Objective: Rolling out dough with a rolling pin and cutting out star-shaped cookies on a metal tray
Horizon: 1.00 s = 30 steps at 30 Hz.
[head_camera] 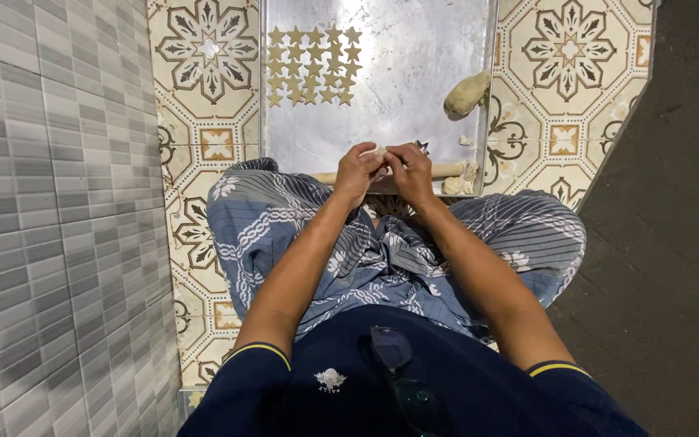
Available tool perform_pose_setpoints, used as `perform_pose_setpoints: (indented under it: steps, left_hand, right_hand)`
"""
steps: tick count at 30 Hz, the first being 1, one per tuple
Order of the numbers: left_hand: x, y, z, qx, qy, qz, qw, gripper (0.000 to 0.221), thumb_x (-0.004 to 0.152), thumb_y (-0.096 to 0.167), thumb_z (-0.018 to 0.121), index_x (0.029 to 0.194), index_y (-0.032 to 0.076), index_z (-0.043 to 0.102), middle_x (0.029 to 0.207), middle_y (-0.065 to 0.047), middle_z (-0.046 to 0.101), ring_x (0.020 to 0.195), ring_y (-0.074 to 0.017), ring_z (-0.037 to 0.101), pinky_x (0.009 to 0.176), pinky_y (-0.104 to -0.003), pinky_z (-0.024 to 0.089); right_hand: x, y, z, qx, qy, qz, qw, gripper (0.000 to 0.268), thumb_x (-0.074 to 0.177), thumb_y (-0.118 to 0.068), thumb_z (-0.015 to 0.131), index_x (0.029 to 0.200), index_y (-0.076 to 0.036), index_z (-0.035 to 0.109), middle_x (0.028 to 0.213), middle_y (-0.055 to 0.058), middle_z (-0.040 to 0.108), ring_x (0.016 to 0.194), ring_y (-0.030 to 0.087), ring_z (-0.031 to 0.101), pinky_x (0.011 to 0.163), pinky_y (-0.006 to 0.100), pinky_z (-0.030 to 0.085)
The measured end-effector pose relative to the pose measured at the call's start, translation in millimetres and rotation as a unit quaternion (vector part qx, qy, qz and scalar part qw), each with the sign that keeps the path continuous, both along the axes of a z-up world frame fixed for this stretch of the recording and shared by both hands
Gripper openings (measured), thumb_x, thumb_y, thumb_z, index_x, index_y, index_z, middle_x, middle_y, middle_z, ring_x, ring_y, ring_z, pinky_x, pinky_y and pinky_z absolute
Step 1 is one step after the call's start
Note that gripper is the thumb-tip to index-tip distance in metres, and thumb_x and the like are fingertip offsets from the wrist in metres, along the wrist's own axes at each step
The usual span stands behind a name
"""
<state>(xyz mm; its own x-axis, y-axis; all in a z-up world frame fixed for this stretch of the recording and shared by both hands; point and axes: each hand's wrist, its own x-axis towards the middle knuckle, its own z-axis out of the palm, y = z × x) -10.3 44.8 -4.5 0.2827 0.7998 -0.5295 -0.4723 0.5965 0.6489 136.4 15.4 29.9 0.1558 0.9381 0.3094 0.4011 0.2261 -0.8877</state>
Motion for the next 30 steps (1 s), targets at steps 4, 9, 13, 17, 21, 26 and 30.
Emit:
perform_pose_setpoints:
  steps: [4,9,13,17,21,26,30]
  left_hand:
    - [2.3,2.3,-3.5,-0.042,-0.021,0.027,0.999,0.027,0.092,0.013,0.08,0.112,0.007,0.064,0.093,-0.008,0.073,0.081,-0.0199,0.073,0.071,-0.031,0.065]
    - [1.2,-3.9,8.6,-0.043,0.028,0.023,0.998,0.022,0.093,0.02,0.079,0.11,0.007,0.073,0.091,-0.012,0.076,0.086,-0.0223,0.075,0.078,-0.035,0.064]
    - [1.3,-8.3,6.0,-0.017,0.06,0.008,0.998,0.027,0.097,0.019,0.075,0.118,0.003,0.072,0.095,-0.015,0.075,0.088,-0.0216,0.073,0.082,-0.037,0.064]
    - [0.3,-4.3,-11.2,0.044,0.129,-0.044,0.99,0.027,0.094,0.016,0.072,0.117,0.003,0.074,0.094,-0.016,0.077,0.087,-0.0214,0.075,0.079,-0.039,0.065]
    - [-0.5,3.5,6.5,0.105,0.145,-0.103,0.978,0.044,0.086,0.006,0.066,0.129,0.004,0.062,0.089,-0.013,0.073,0.083,-0.0198,0.073,0.077,-0.034,0.065]
    - [-0.7,4.5,9.8,0.121,0.113,-0.132,0.977,0.046,0.089,0.007,0.061,0.135,0.006,0.053,0.101,-0.015,0.075,0.088,-0.0199,0.074,0.078,-0.033,0.063]
    - [7.9,-3.1,37.6,0.059,-0.01,-0.08,0.995,0.051,0.094,0.01,0.064,0.14,0.004,0.044,0.108,-0.014,0.075,0.092,-0.0195,0.071,0.081,-0.03,0.06]
  right_hand:
    - [-6.3,-4.8,26.1,0.05,-0.069,0.04,0.996,0.031,0.093,-0.007,0.082,0.121,0.004,0.073,0.096,0.017,0.068,0.087,0.037,0.073,0.071,0.041,0.062]
    - [-5.2,-5.1,23.3,0.079,-0.175,0.033,0.981,0.012,0.095,-0.006,0.075,0.107,-0.004,0.074,0.085,0.009,0.065,0.085,0.032,0.071,0.074,0.041,0.058]
    - [4.8,-5.2,4.6,0.079,-0.185,0.04,0.979,0.005,0.096,-0.007,0.075,0.101,-0.007,0.074,0.083,0.008,0.066,0.083,0.031,0.07,0.073,0.04,0.056]
    - [11.7,-5.4,6.7,-0.005,-0.083,0.081,0.993,0.008,0.09,-0.005,0.081,0.097,-0.006,0.077,0.083,0.01,0.069,0.081,0.031,0.07,0.072,0.04,0.056]
    - [10.9,-4.1,12.5,-0.026,-0.026,0.078,0.996,0.031,0.085,-0.006,0.086,0.113,-0.003,0.075,0.092,0.014,0.066,0.085,0.031,0.068,0.071,0.04,0.058]
    - [5.1,-9.9,16.8,0.004,-0.041,0.049,0.998,0.02,0.086,-0.003,0.085,0.105,-0.005,0.079,0.089,0.011,0.067,0.081,0.029,0.07,0.068,0.039,0.059]
    - [6.2,-10.8,23.6,0.037,-0.057,-0.001,0.998,0.016,0.088,0.003,0.081,0.101,-0.005,0.079,0.086,0.011,0.065,0.078,0.03,0.07,0.065,0.038,0.057]
